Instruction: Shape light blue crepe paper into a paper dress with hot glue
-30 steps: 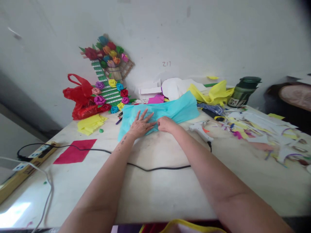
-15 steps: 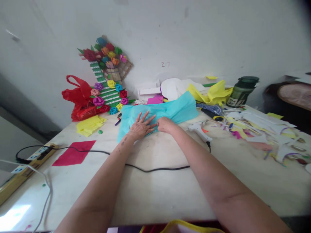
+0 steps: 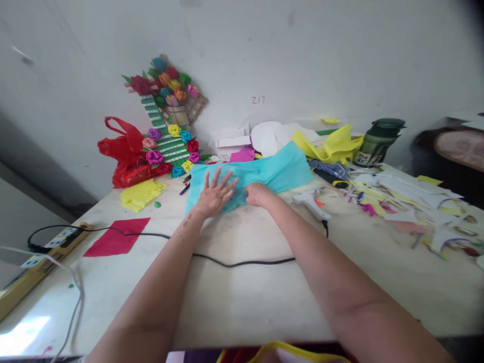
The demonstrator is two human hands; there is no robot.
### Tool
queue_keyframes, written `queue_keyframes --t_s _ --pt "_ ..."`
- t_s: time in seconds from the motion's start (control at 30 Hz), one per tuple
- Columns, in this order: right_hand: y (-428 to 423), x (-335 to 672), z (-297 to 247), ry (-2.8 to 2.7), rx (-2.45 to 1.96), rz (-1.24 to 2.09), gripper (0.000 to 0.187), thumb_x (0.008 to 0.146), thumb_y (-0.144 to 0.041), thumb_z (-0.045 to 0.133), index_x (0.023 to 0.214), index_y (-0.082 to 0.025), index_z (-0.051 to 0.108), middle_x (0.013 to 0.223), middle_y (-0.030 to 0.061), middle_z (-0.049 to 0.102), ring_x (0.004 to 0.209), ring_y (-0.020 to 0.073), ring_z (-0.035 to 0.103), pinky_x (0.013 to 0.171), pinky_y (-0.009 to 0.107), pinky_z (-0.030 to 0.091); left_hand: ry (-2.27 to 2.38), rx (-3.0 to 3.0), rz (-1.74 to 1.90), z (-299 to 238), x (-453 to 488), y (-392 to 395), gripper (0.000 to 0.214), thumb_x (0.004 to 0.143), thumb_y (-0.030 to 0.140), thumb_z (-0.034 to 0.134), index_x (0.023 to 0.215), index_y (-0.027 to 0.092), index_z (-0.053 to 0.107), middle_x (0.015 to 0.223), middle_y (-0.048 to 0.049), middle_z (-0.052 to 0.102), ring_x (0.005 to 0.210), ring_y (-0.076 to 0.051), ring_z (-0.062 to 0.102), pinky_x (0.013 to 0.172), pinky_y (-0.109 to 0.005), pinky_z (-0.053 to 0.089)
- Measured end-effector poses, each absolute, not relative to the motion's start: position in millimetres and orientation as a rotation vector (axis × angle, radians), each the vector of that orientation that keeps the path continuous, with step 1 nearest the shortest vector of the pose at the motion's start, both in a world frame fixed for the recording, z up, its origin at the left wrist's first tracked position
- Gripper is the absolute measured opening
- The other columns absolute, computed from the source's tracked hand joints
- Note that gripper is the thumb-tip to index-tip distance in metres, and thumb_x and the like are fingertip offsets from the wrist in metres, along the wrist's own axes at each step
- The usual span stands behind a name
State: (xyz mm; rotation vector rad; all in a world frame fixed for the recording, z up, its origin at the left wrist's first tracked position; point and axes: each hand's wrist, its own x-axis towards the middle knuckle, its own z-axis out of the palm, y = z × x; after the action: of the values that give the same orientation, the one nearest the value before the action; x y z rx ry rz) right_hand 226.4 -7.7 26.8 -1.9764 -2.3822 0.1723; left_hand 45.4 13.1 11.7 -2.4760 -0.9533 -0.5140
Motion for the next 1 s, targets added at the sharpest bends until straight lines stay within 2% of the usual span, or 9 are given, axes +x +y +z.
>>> queue_keyframes --t_s 0.13,0.4,0.57,0.7,1.0 --pt "-7.7 227.2 26.8 -2.382 -1.979 0.169 0.029 0.067 -0.015 0.052 0.093 -0.014 0.066 0.094 0.0127 0.066 0.086 0.0218 0.06 0.063 0.024 0.043 -1.218 -2.278 -0.657 14.3 27.7 18.3 0.048 0.088 0.038 0.028 0.135 0.028 0.024 0.145 -0.0005 0.013 0.131 -0.025 -0.01 0.103 -0.055 -0.003" --pt "-6.0 229.7 21.9 -2.222 -1.89 -0.001 0.029 0.073 -0.02 0.047 0.097 -0.017 0.063 0.099 0.0095 0.064 0.087 0.0198 0.059 0.066 0.025 0.042 -1.24 -2.29 -0.594 -1.1 29.0 18.9 0.067 0.078 0.058 0.038 0.135 0.025 0.027 0.144 -0.005 0.017 0.131 -0.03 -0.007 0.102 -0.056 -0.003" --pt "2.2 229.5 10.9 -2.193 -1.822 0.082 0.025 0.077 -0.03 0.046 0.093 -0.02 0.062 0.094 0.0055 0.066 0.085 0.0176 0.058 0.067 0.023 0.04 -1.241 -2.307 -0.576 -1.4 31.4 19.4 0.073 0.074 0.062 0.04 0.135 0.025 0.026 0.144 -0.0054 0.017 0.131 -0.031 -0.006 0.102 -0.056 -0.004" --pt "5.5 228.6 5.3 -2.179 -1.802 0.183 0.027 0.074 -0.042 0.051 0.086 -0.021 0.063 0.088 0.004 0.066 0.079 0.0167 0.059 0.063 0.022 0.039 -1.287 -2.326 -0.55 -0.9 32.0 17.1 0.076 0.072 0.064 0.041 0.136 0.024 0.025 0.144 -0.0055 0.015 0.131 -0.031 -0.008 0.102 -0.056 -0.005" --pt "5.1 227.9 4.8 -2.169 -1.805 0.238 0.025 0.069 -0.042 0.056 0.079 -0.021 0.064 0.082 0.0032 0.067 0.074 0.0166 0.058 0.056 0.022 0.037 -1.334 -2.362 -0.521 -1.6 34.2 15.1 0.08 0.07 0.065 0.042 0.136 0.024 0.023 0.145 -0.0048 0.012 0.131 -0.032 -0.008 0.102 -0.056 -0.006"
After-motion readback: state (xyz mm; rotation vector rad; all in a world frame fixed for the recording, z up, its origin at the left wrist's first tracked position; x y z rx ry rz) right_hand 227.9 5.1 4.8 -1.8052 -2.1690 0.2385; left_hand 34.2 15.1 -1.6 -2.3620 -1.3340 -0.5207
